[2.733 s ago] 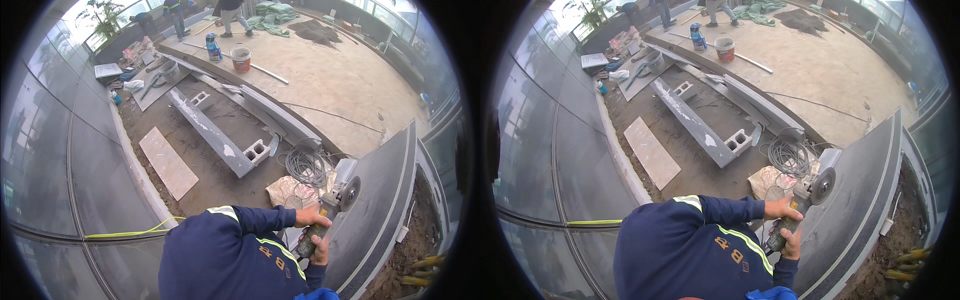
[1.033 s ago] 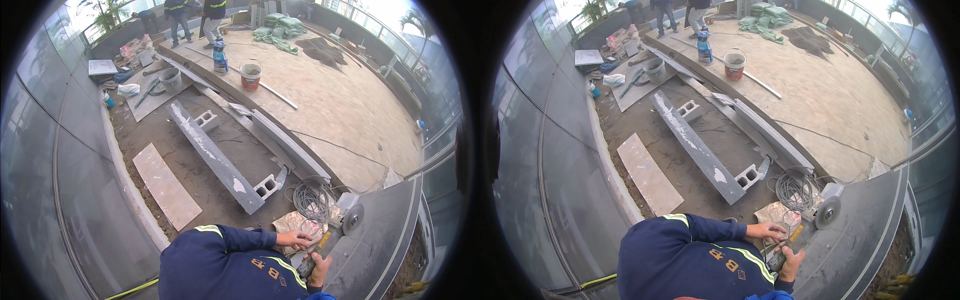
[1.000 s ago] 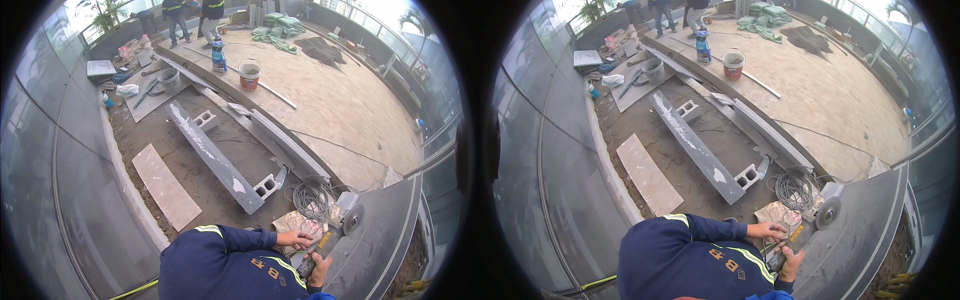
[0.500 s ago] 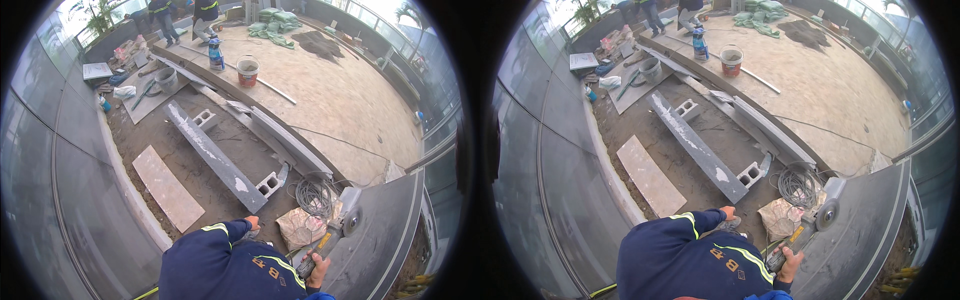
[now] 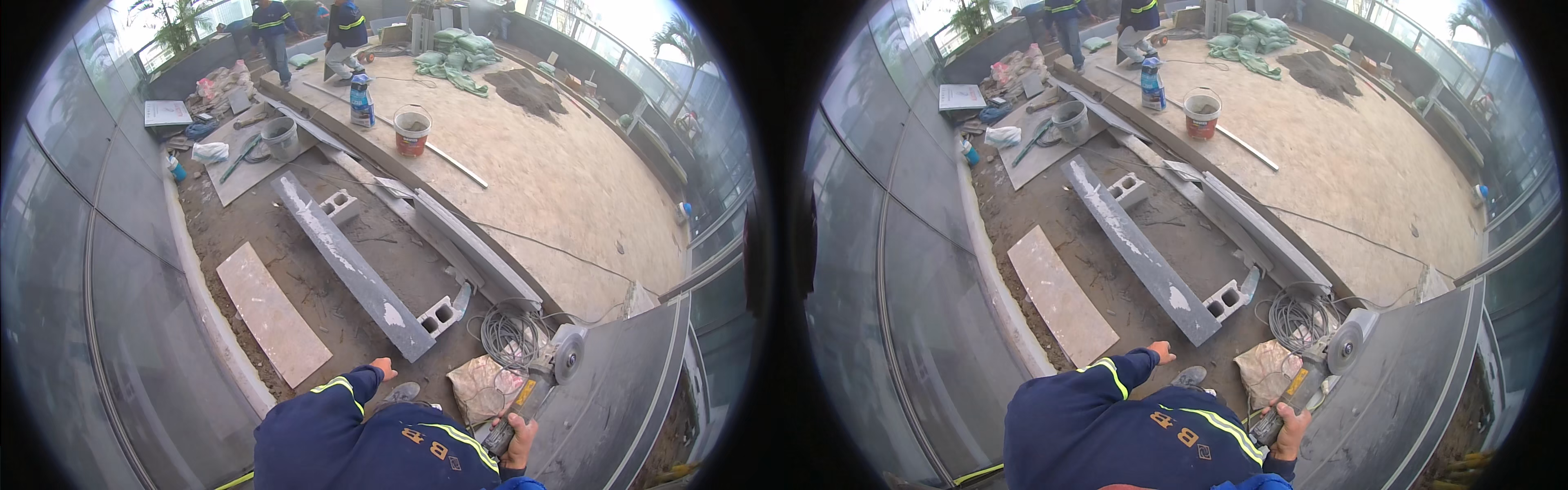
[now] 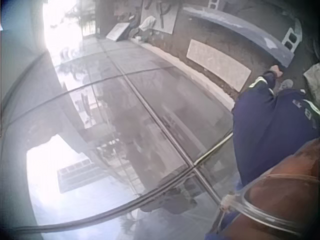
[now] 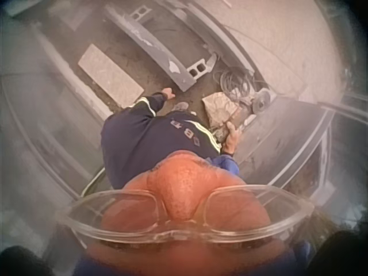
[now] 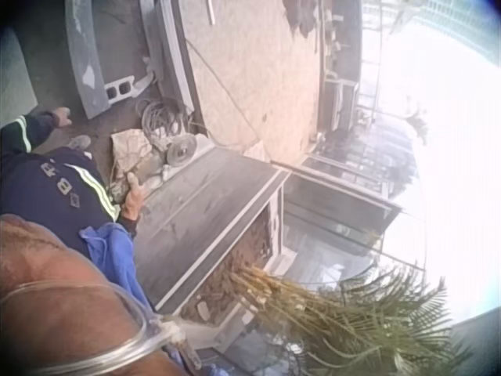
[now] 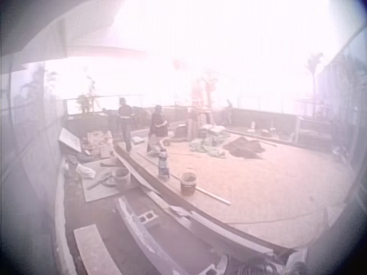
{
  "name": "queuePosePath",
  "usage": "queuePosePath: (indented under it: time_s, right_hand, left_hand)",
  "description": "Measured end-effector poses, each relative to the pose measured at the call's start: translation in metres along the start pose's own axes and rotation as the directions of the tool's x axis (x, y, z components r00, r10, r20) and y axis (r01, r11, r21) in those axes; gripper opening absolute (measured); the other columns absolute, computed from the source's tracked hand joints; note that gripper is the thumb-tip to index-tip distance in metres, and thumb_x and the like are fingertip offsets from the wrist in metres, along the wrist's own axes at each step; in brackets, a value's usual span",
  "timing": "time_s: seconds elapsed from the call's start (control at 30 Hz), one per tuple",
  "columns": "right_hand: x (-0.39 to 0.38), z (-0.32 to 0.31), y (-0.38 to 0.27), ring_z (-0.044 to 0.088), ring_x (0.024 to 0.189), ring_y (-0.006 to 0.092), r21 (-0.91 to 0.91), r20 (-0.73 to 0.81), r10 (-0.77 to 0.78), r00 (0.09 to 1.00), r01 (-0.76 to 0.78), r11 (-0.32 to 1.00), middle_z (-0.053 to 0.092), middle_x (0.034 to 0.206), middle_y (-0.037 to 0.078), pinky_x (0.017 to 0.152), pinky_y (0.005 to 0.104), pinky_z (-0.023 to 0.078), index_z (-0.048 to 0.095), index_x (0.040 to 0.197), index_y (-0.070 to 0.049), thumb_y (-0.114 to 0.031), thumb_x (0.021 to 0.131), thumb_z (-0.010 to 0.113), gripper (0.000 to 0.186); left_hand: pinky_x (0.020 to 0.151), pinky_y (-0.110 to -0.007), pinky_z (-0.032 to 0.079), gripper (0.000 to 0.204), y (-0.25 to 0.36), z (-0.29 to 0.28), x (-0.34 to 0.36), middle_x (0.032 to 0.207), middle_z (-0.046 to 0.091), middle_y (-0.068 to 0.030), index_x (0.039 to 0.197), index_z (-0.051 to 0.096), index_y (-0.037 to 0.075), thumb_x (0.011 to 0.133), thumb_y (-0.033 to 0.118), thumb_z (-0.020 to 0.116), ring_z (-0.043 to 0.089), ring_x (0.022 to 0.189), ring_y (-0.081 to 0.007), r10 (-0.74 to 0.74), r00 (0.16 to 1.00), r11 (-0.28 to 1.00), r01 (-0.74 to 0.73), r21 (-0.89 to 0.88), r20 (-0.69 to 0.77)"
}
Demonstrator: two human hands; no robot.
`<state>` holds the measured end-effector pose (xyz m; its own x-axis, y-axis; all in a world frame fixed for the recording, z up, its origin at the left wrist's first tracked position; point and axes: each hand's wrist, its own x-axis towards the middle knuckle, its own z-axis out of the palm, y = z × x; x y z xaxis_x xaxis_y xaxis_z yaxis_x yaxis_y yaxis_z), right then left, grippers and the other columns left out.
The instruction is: The person uses an angle grinder to smooth the edge of a curved stone structure. The person holds the tool with both hands and moves it along the stone edge, generating dust. The person briefly pauses to point toward another area before resuming the grinding.
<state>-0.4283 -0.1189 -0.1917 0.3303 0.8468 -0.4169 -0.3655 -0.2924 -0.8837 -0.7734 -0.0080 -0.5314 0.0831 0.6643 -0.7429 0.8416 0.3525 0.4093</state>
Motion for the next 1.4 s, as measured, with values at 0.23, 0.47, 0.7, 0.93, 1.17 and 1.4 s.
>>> queuePosePath:
  time_s: [0.23,0.47,0.7,0.93,1.17,1.4]
  right_hand:
    - [0.006,0.002,-0.004,0.070,0.063,0.0237,-0.088,0.033,-0.037,0.999,0.040,0.995,0.069,0.083,0.015,0.058,0.0376,0.061,0.063,0.103,0.006,-0.022,0.083,0.074,0.036]
    - [0.006,-0.003,-0.006,0.070,0.063,0.0241,-0.071,0.060,-0.016,0.998,0.020,0.997,0.069,0.084,0.015,0.060,0.0383,0.062,0.061,0.108,0.006,-0.016,0.081,0.073,0.037]
    - [0.004,-0.009,0.000,0.071,0.063,0.0241,-0.067,0.029,-0.003,1.000,0.005,0.998,0.070,0.084,0.014,0.060,0.0381,0.062,0.062,0.107,0.006,-0.017,0.081,0.073,0.036]
    - [0.005,-0.004,0.002,0.071,0.064,0.0249,-0.065,0.039,0.018,0.999,-0.015,0.998,0.070,0.084,0.015,0.059,0.0385,0.062,0.061,0.107,0.006,-0.016,0.081,0.073,0.036]
    - [0.005,0.003,-0.002,0.071,0.063,0.0253,-0.067,0.064,0.008,0.998,-0.004,0.998,0.070,0.084,0.016,0.059,0.0394,0.062,0.060,0.107,0.006,-0.016,0.082,0.073,0.035]
    - [-0.001,0.009,-0.004,0.071,0.065,0.0246,-0.110,0.070,-0.015,0.997,0.022,0.994,0.068,0.083,0.014,0.058,0.0392,0.062,0.062,0.102,0.005,-0.022,0.085,0.072,0.034]
  left_hand:
    - [0.108,-0.046,0.050,0.066,0.046,0.024,-0.001,0.134,0.068,-0.0238,0.136,0.065,0.001,0.089,0.046,0.076,0.064,0.127,-0.0390,0.194,0.981,0.979,-0.193,-0.065,0.015]
    - [0.107,-0.047,0.051,0.064,0.030,0.016,0.007,0.133,0.069,-0.0234,0.135,0.065,0.002,0.088,0.045,0.076,0.065,0.126,-0.0390,0.110,0.994,0.994,-0.110,-0.028,-0.011]
    - [0.106,-0.047,0.052,0.062,0.002,0.015,0.007,0.132,0.069,-0.0239,0.134,0.066,0.003,0.088,0.045,0.076,0.065,0.125,-0.0397,0.038,0.999,0.999,-0.038,0.015,-0.023]
    - [0.107,-0.047,0.051,0.062,0.007,0.025,-0.002,0.132,0.069,-0.0237,0.134,0.066,0.003,0.089,0.045,0.076,0.065,0.125,-0.0394,0.067,0.998,0.997,-0.067,-0.032,-0.007]
    - [0.106,-0.048,0.052,0.061,0.016,0.010,-0.001,0.131,0.070,-0.0221,0.133,0.066,0.005,0.089,0.045,0.077,0.066,0.124,-0.0384,0.107,0.993,0.994,-0.108,-0.026,-0.045]
    - [0.104,-0.050,0.053,0.049,-0.005,-0.048,0.012,0.128,0.071,-0.0231,0.128,0.067,0.005,0.089,0.033,0.075,0.067,0.122,-0.0412,0.101,0.985,0.994,-0.096,0.042,-0.139]
